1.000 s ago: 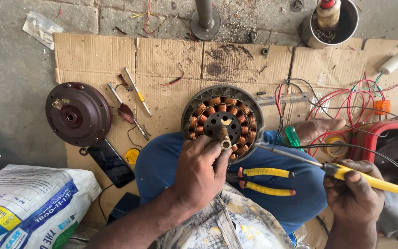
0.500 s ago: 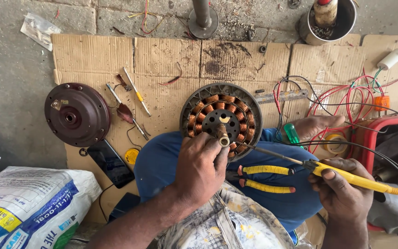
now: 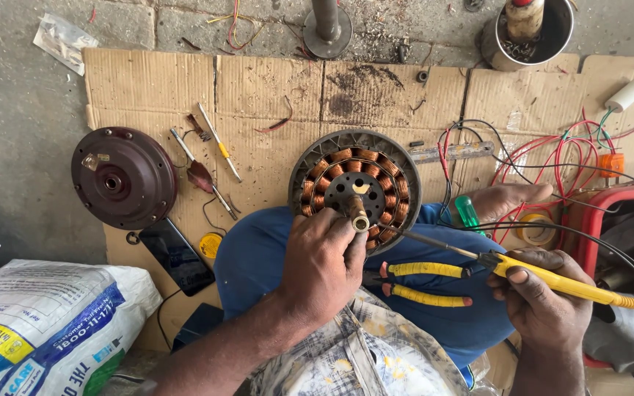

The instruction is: The person winds wire around a fan stator and uses a screwdriver to push it into place before setting it aside. They then pick up a different stator to work on its coils and reach into a red bin to handle various small metal components.

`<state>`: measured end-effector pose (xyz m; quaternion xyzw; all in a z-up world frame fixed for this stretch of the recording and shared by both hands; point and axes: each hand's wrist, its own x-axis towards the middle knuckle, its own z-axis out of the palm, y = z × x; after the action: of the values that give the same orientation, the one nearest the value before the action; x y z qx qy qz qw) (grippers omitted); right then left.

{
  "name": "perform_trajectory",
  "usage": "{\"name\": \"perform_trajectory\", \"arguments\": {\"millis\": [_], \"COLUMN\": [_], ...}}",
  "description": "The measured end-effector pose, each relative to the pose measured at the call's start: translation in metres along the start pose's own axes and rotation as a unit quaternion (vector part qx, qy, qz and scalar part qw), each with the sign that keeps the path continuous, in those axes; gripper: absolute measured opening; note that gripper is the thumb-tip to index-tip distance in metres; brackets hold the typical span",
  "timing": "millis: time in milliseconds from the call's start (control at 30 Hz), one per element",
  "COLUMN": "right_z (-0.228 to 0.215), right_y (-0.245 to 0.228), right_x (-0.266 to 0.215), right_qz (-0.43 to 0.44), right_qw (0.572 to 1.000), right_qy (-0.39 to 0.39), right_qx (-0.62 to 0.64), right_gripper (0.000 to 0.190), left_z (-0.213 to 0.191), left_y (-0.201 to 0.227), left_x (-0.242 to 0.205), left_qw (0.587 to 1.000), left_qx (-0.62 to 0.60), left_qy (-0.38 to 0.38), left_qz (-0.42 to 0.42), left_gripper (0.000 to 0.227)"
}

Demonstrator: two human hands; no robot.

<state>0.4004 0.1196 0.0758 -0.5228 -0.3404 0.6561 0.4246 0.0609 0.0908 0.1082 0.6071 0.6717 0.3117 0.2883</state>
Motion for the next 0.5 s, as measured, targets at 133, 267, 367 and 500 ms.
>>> {"name": "perform_trajectory", "arguments": {"millis": [133, 267, 367, 500], "right_z": [0.0005, 0.0005, 0.0028, 0.0066], "right_y": [0.0008, 0.0013, -0.0009, -0.0059], "right_x": [0.0006, 0.0014, 0.0014, 0.0016], "right_qz": [0.000, -0.004, -0.002, -0.009], "right_qw": [1.000, 1.000, 1.000, 1.000], "right_qy": [0.002, -0.004, -0.005, -0.016], "right_qx": [-0.012, -0.011, -0.012, -0.022], "right_gripper": [0.017, 0.017, 0.017, 0.017], "left_z": [-0.0010, -0.0006, -0.0007, -0.0007], "left_y": [0.0009, 0.0006, 0.0005, 0.0002], "left_x": [0.0012, 0.0006, 0.0005, 0.0004], "left_qw": [1.000, 1.000, 1.000, 1.000], "left_qx": [0.000, -0.002, 0.000, 0.001], "left_qy": [0.002, 0.005, 0.007, 0.004], "left_qz": [0.000, -0.001, 0.000, -0.001], "left_gripper": [0.009, 0.009, 0.009, 0.008]}}
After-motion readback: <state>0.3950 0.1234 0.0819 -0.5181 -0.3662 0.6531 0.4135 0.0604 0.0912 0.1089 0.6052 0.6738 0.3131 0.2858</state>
